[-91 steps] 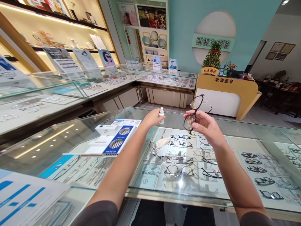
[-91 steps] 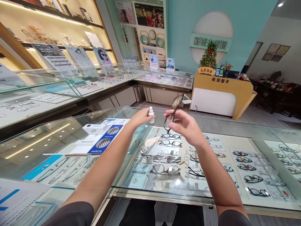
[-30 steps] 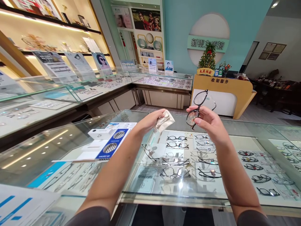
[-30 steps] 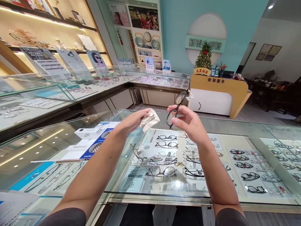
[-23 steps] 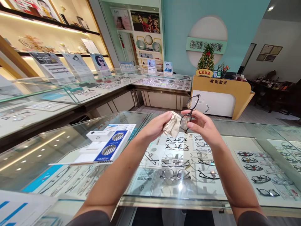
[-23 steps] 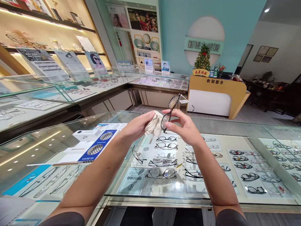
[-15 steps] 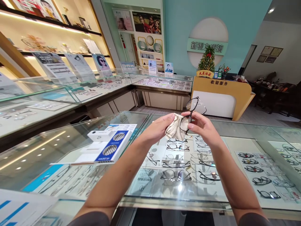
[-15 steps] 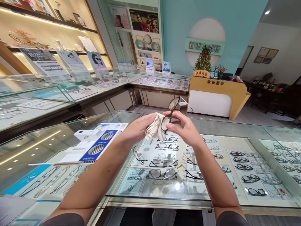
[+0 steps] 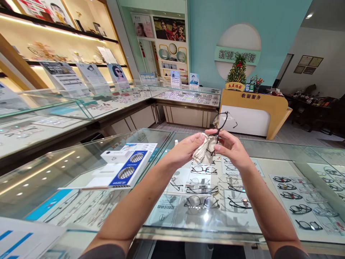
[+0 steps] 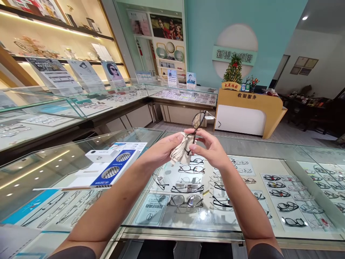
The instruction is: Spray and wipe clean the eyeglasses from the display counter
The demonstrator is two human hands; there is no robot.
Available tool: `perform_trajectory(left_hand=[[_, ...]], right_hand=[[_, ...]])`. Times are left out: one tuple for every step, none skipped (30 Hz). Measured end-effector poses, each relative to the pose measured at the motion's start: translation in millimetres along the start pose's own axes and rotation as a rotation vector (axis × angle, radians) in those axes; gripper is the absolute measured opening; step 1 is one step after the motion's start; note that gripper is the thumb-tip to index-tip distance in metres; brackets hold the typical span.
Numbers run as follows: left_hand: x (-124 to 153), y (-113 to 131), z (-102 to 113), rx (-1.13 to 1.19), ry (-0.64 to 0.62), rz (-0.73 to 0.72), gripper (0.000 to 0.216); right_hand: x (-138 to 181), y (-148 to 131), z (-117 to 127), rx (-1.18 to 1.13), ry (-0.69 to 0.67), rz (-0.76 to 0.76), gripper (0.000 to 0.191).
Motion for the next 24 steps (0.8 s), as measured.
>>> perform_trajectory(left_hand=[[0.1, -1.0, -0.4, -0.007, 0.011, 0.011, 0.071], [0.0, -1.6, -0.9, -0.009, 0.019, 0.018, 0.071], [-0.2, -1.9, -1.3, -0.008, 0.025, 0.022, 0.071], [-0.4, -2.2, -1.3, -0.005, 0.032, 0.025, 0.072], [-0.7, -2.5, -0.9, -0.006, 0.043, 0.029, 0.071], [-0.9, -2.6, -0.1, -0.011, 0.056, 0.032, 0.070], [-1.1, -2.6, 0.7, -0.018, 0.069, 0.034, 0.069], [-1.2, -2.4, 1.1, -0.024, 0.078, 0.034, 0.068], [-1.2, -2.0, 1.1, -0.024, 0.082, 0.034, 0.068], [-1.1, -1.3, 0.4, -0.018, 0.079, 0.031, 0.069], [-1.0, -0.3, -0.7, -0.008, 0.073, 0.025, 0.070], [-0.8, 0.7, -1.7, 0.004, 0.070, 0.020, 0.070], [-0.6, 1.8, -2.3, 0.017, 0.072, 0.014, 0.070], [-0.4, 2.8, -2.4, 0.030, 0.079, 0.007, 0.068], [-0.2, 3.7, -2.4, 0.045, 0.088, 0.001, 0.067], [0.0, 4.3, -2.2, 0.060, 0.095, -0.004, 0.065], [0.2, 4.6, -2.1, 0.075, 0.101, -0.007, 0.065], [0.4, 4.6, -2.1, 0.088, 0.102, -0.005, 0.064], [0.6, 4.0, -2.2, 0.098, 0.099, 0.001, 0.064], [0.9, 3.2, -2.4, 0.106, 0.095, 0.011, 0.064], [1.1, 2.0, -2.5, 0.112, 0.089, 0.022, 0.064], [1.4, 0.8, -2.5, 0.120, 0.082, 0.033, 0.065], [1.7, -0.3, -2.7, 0.131, 0.072, 0.042, 0.066], [2.0, -1.6, -2.9, 0.141, 0.061, 0.050, 0.068]], right_hand=[[0.2, -1.9, -0.2, 0.009, 0.003, 0.014, 0.046], [0.3, -3.9, -0.5, 0.023, 0.005, 0.030, 0.045], [0.5, -5.6, -0.8, 0.037, 0.005, 0.045, 0.045], [0.6, -6.8, -1.1, 0.048, 0.004, 0.056, 0.045], [0.6, -7.2, -1.2, 0.055, 0.003, 0.059, 0.047], [0.6, -7.3, -1.3, 0.060, 0.003, 0.061, 0.048], [0.6, -7.1, -1.1, 0.066, 0.004, 0.064, 0.048], [0.6, -6.9, -0.9, 0.075, 0.004, 0.067, 0.049], [0.5, -6.5, -0.4, 0.087, 0.008, 0.071, 0.048], [0.4, -5.9, 0.2, 0.102, 0.011, 0.074, 0.047], [0.4, -5.3, 0.8, 0.115, 0.016, 0.079, 0.047], [0.3, -4.9, 1.5, 0.124, 0.021, 0.085, 0.046], [0.3, -4.4, 2.0, 0.130, 0.026, 0.092, 0.046], [0.3, -4.2, 2.3, 0.136, 0.029, 0.100, 0.046], [0.3, -4.1, 2.4, 0.144, 0.031, 0.109, 0.045], [0.3, -4.0, 2.2, 0.154, 0.033, 0.115, 0.045], [0.4, -3.8, 2.0, 0.166, 0.035, 0.117, 0.046], [0.4, -3.6, 1.5, 0.178, 0.036, 0.117, 0.046], [0.5, -3.5, 0.9, 0.184, 0.036, 0.115, 0.047], [0.6, -3.4, 0.2, 0.183, 0.035, 0.114, 0.047], [0.7, -3.5, -0.8, 0.173, 0.029, 0.113, 0.048], [0.8, -3.6, -2.0, 0.158, 0.020, 0.115, 0.048], [1.0, -3.9, -3.2, 0.141, 0.008, 0.118, 0.047], [1.2, -4.1, -4.4, 0.124, -0.006, 0.122, 0.045]])
Point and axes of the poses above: each hand's wrist, its own x-axis away from the middle knuckle, its own z-axis out of the back of the hand, y = z × x, the point moved 7 cm from there along -x, towards the middle knuckle, and after that the axes turned 4 degrees about -x, right-handed, at the moved point
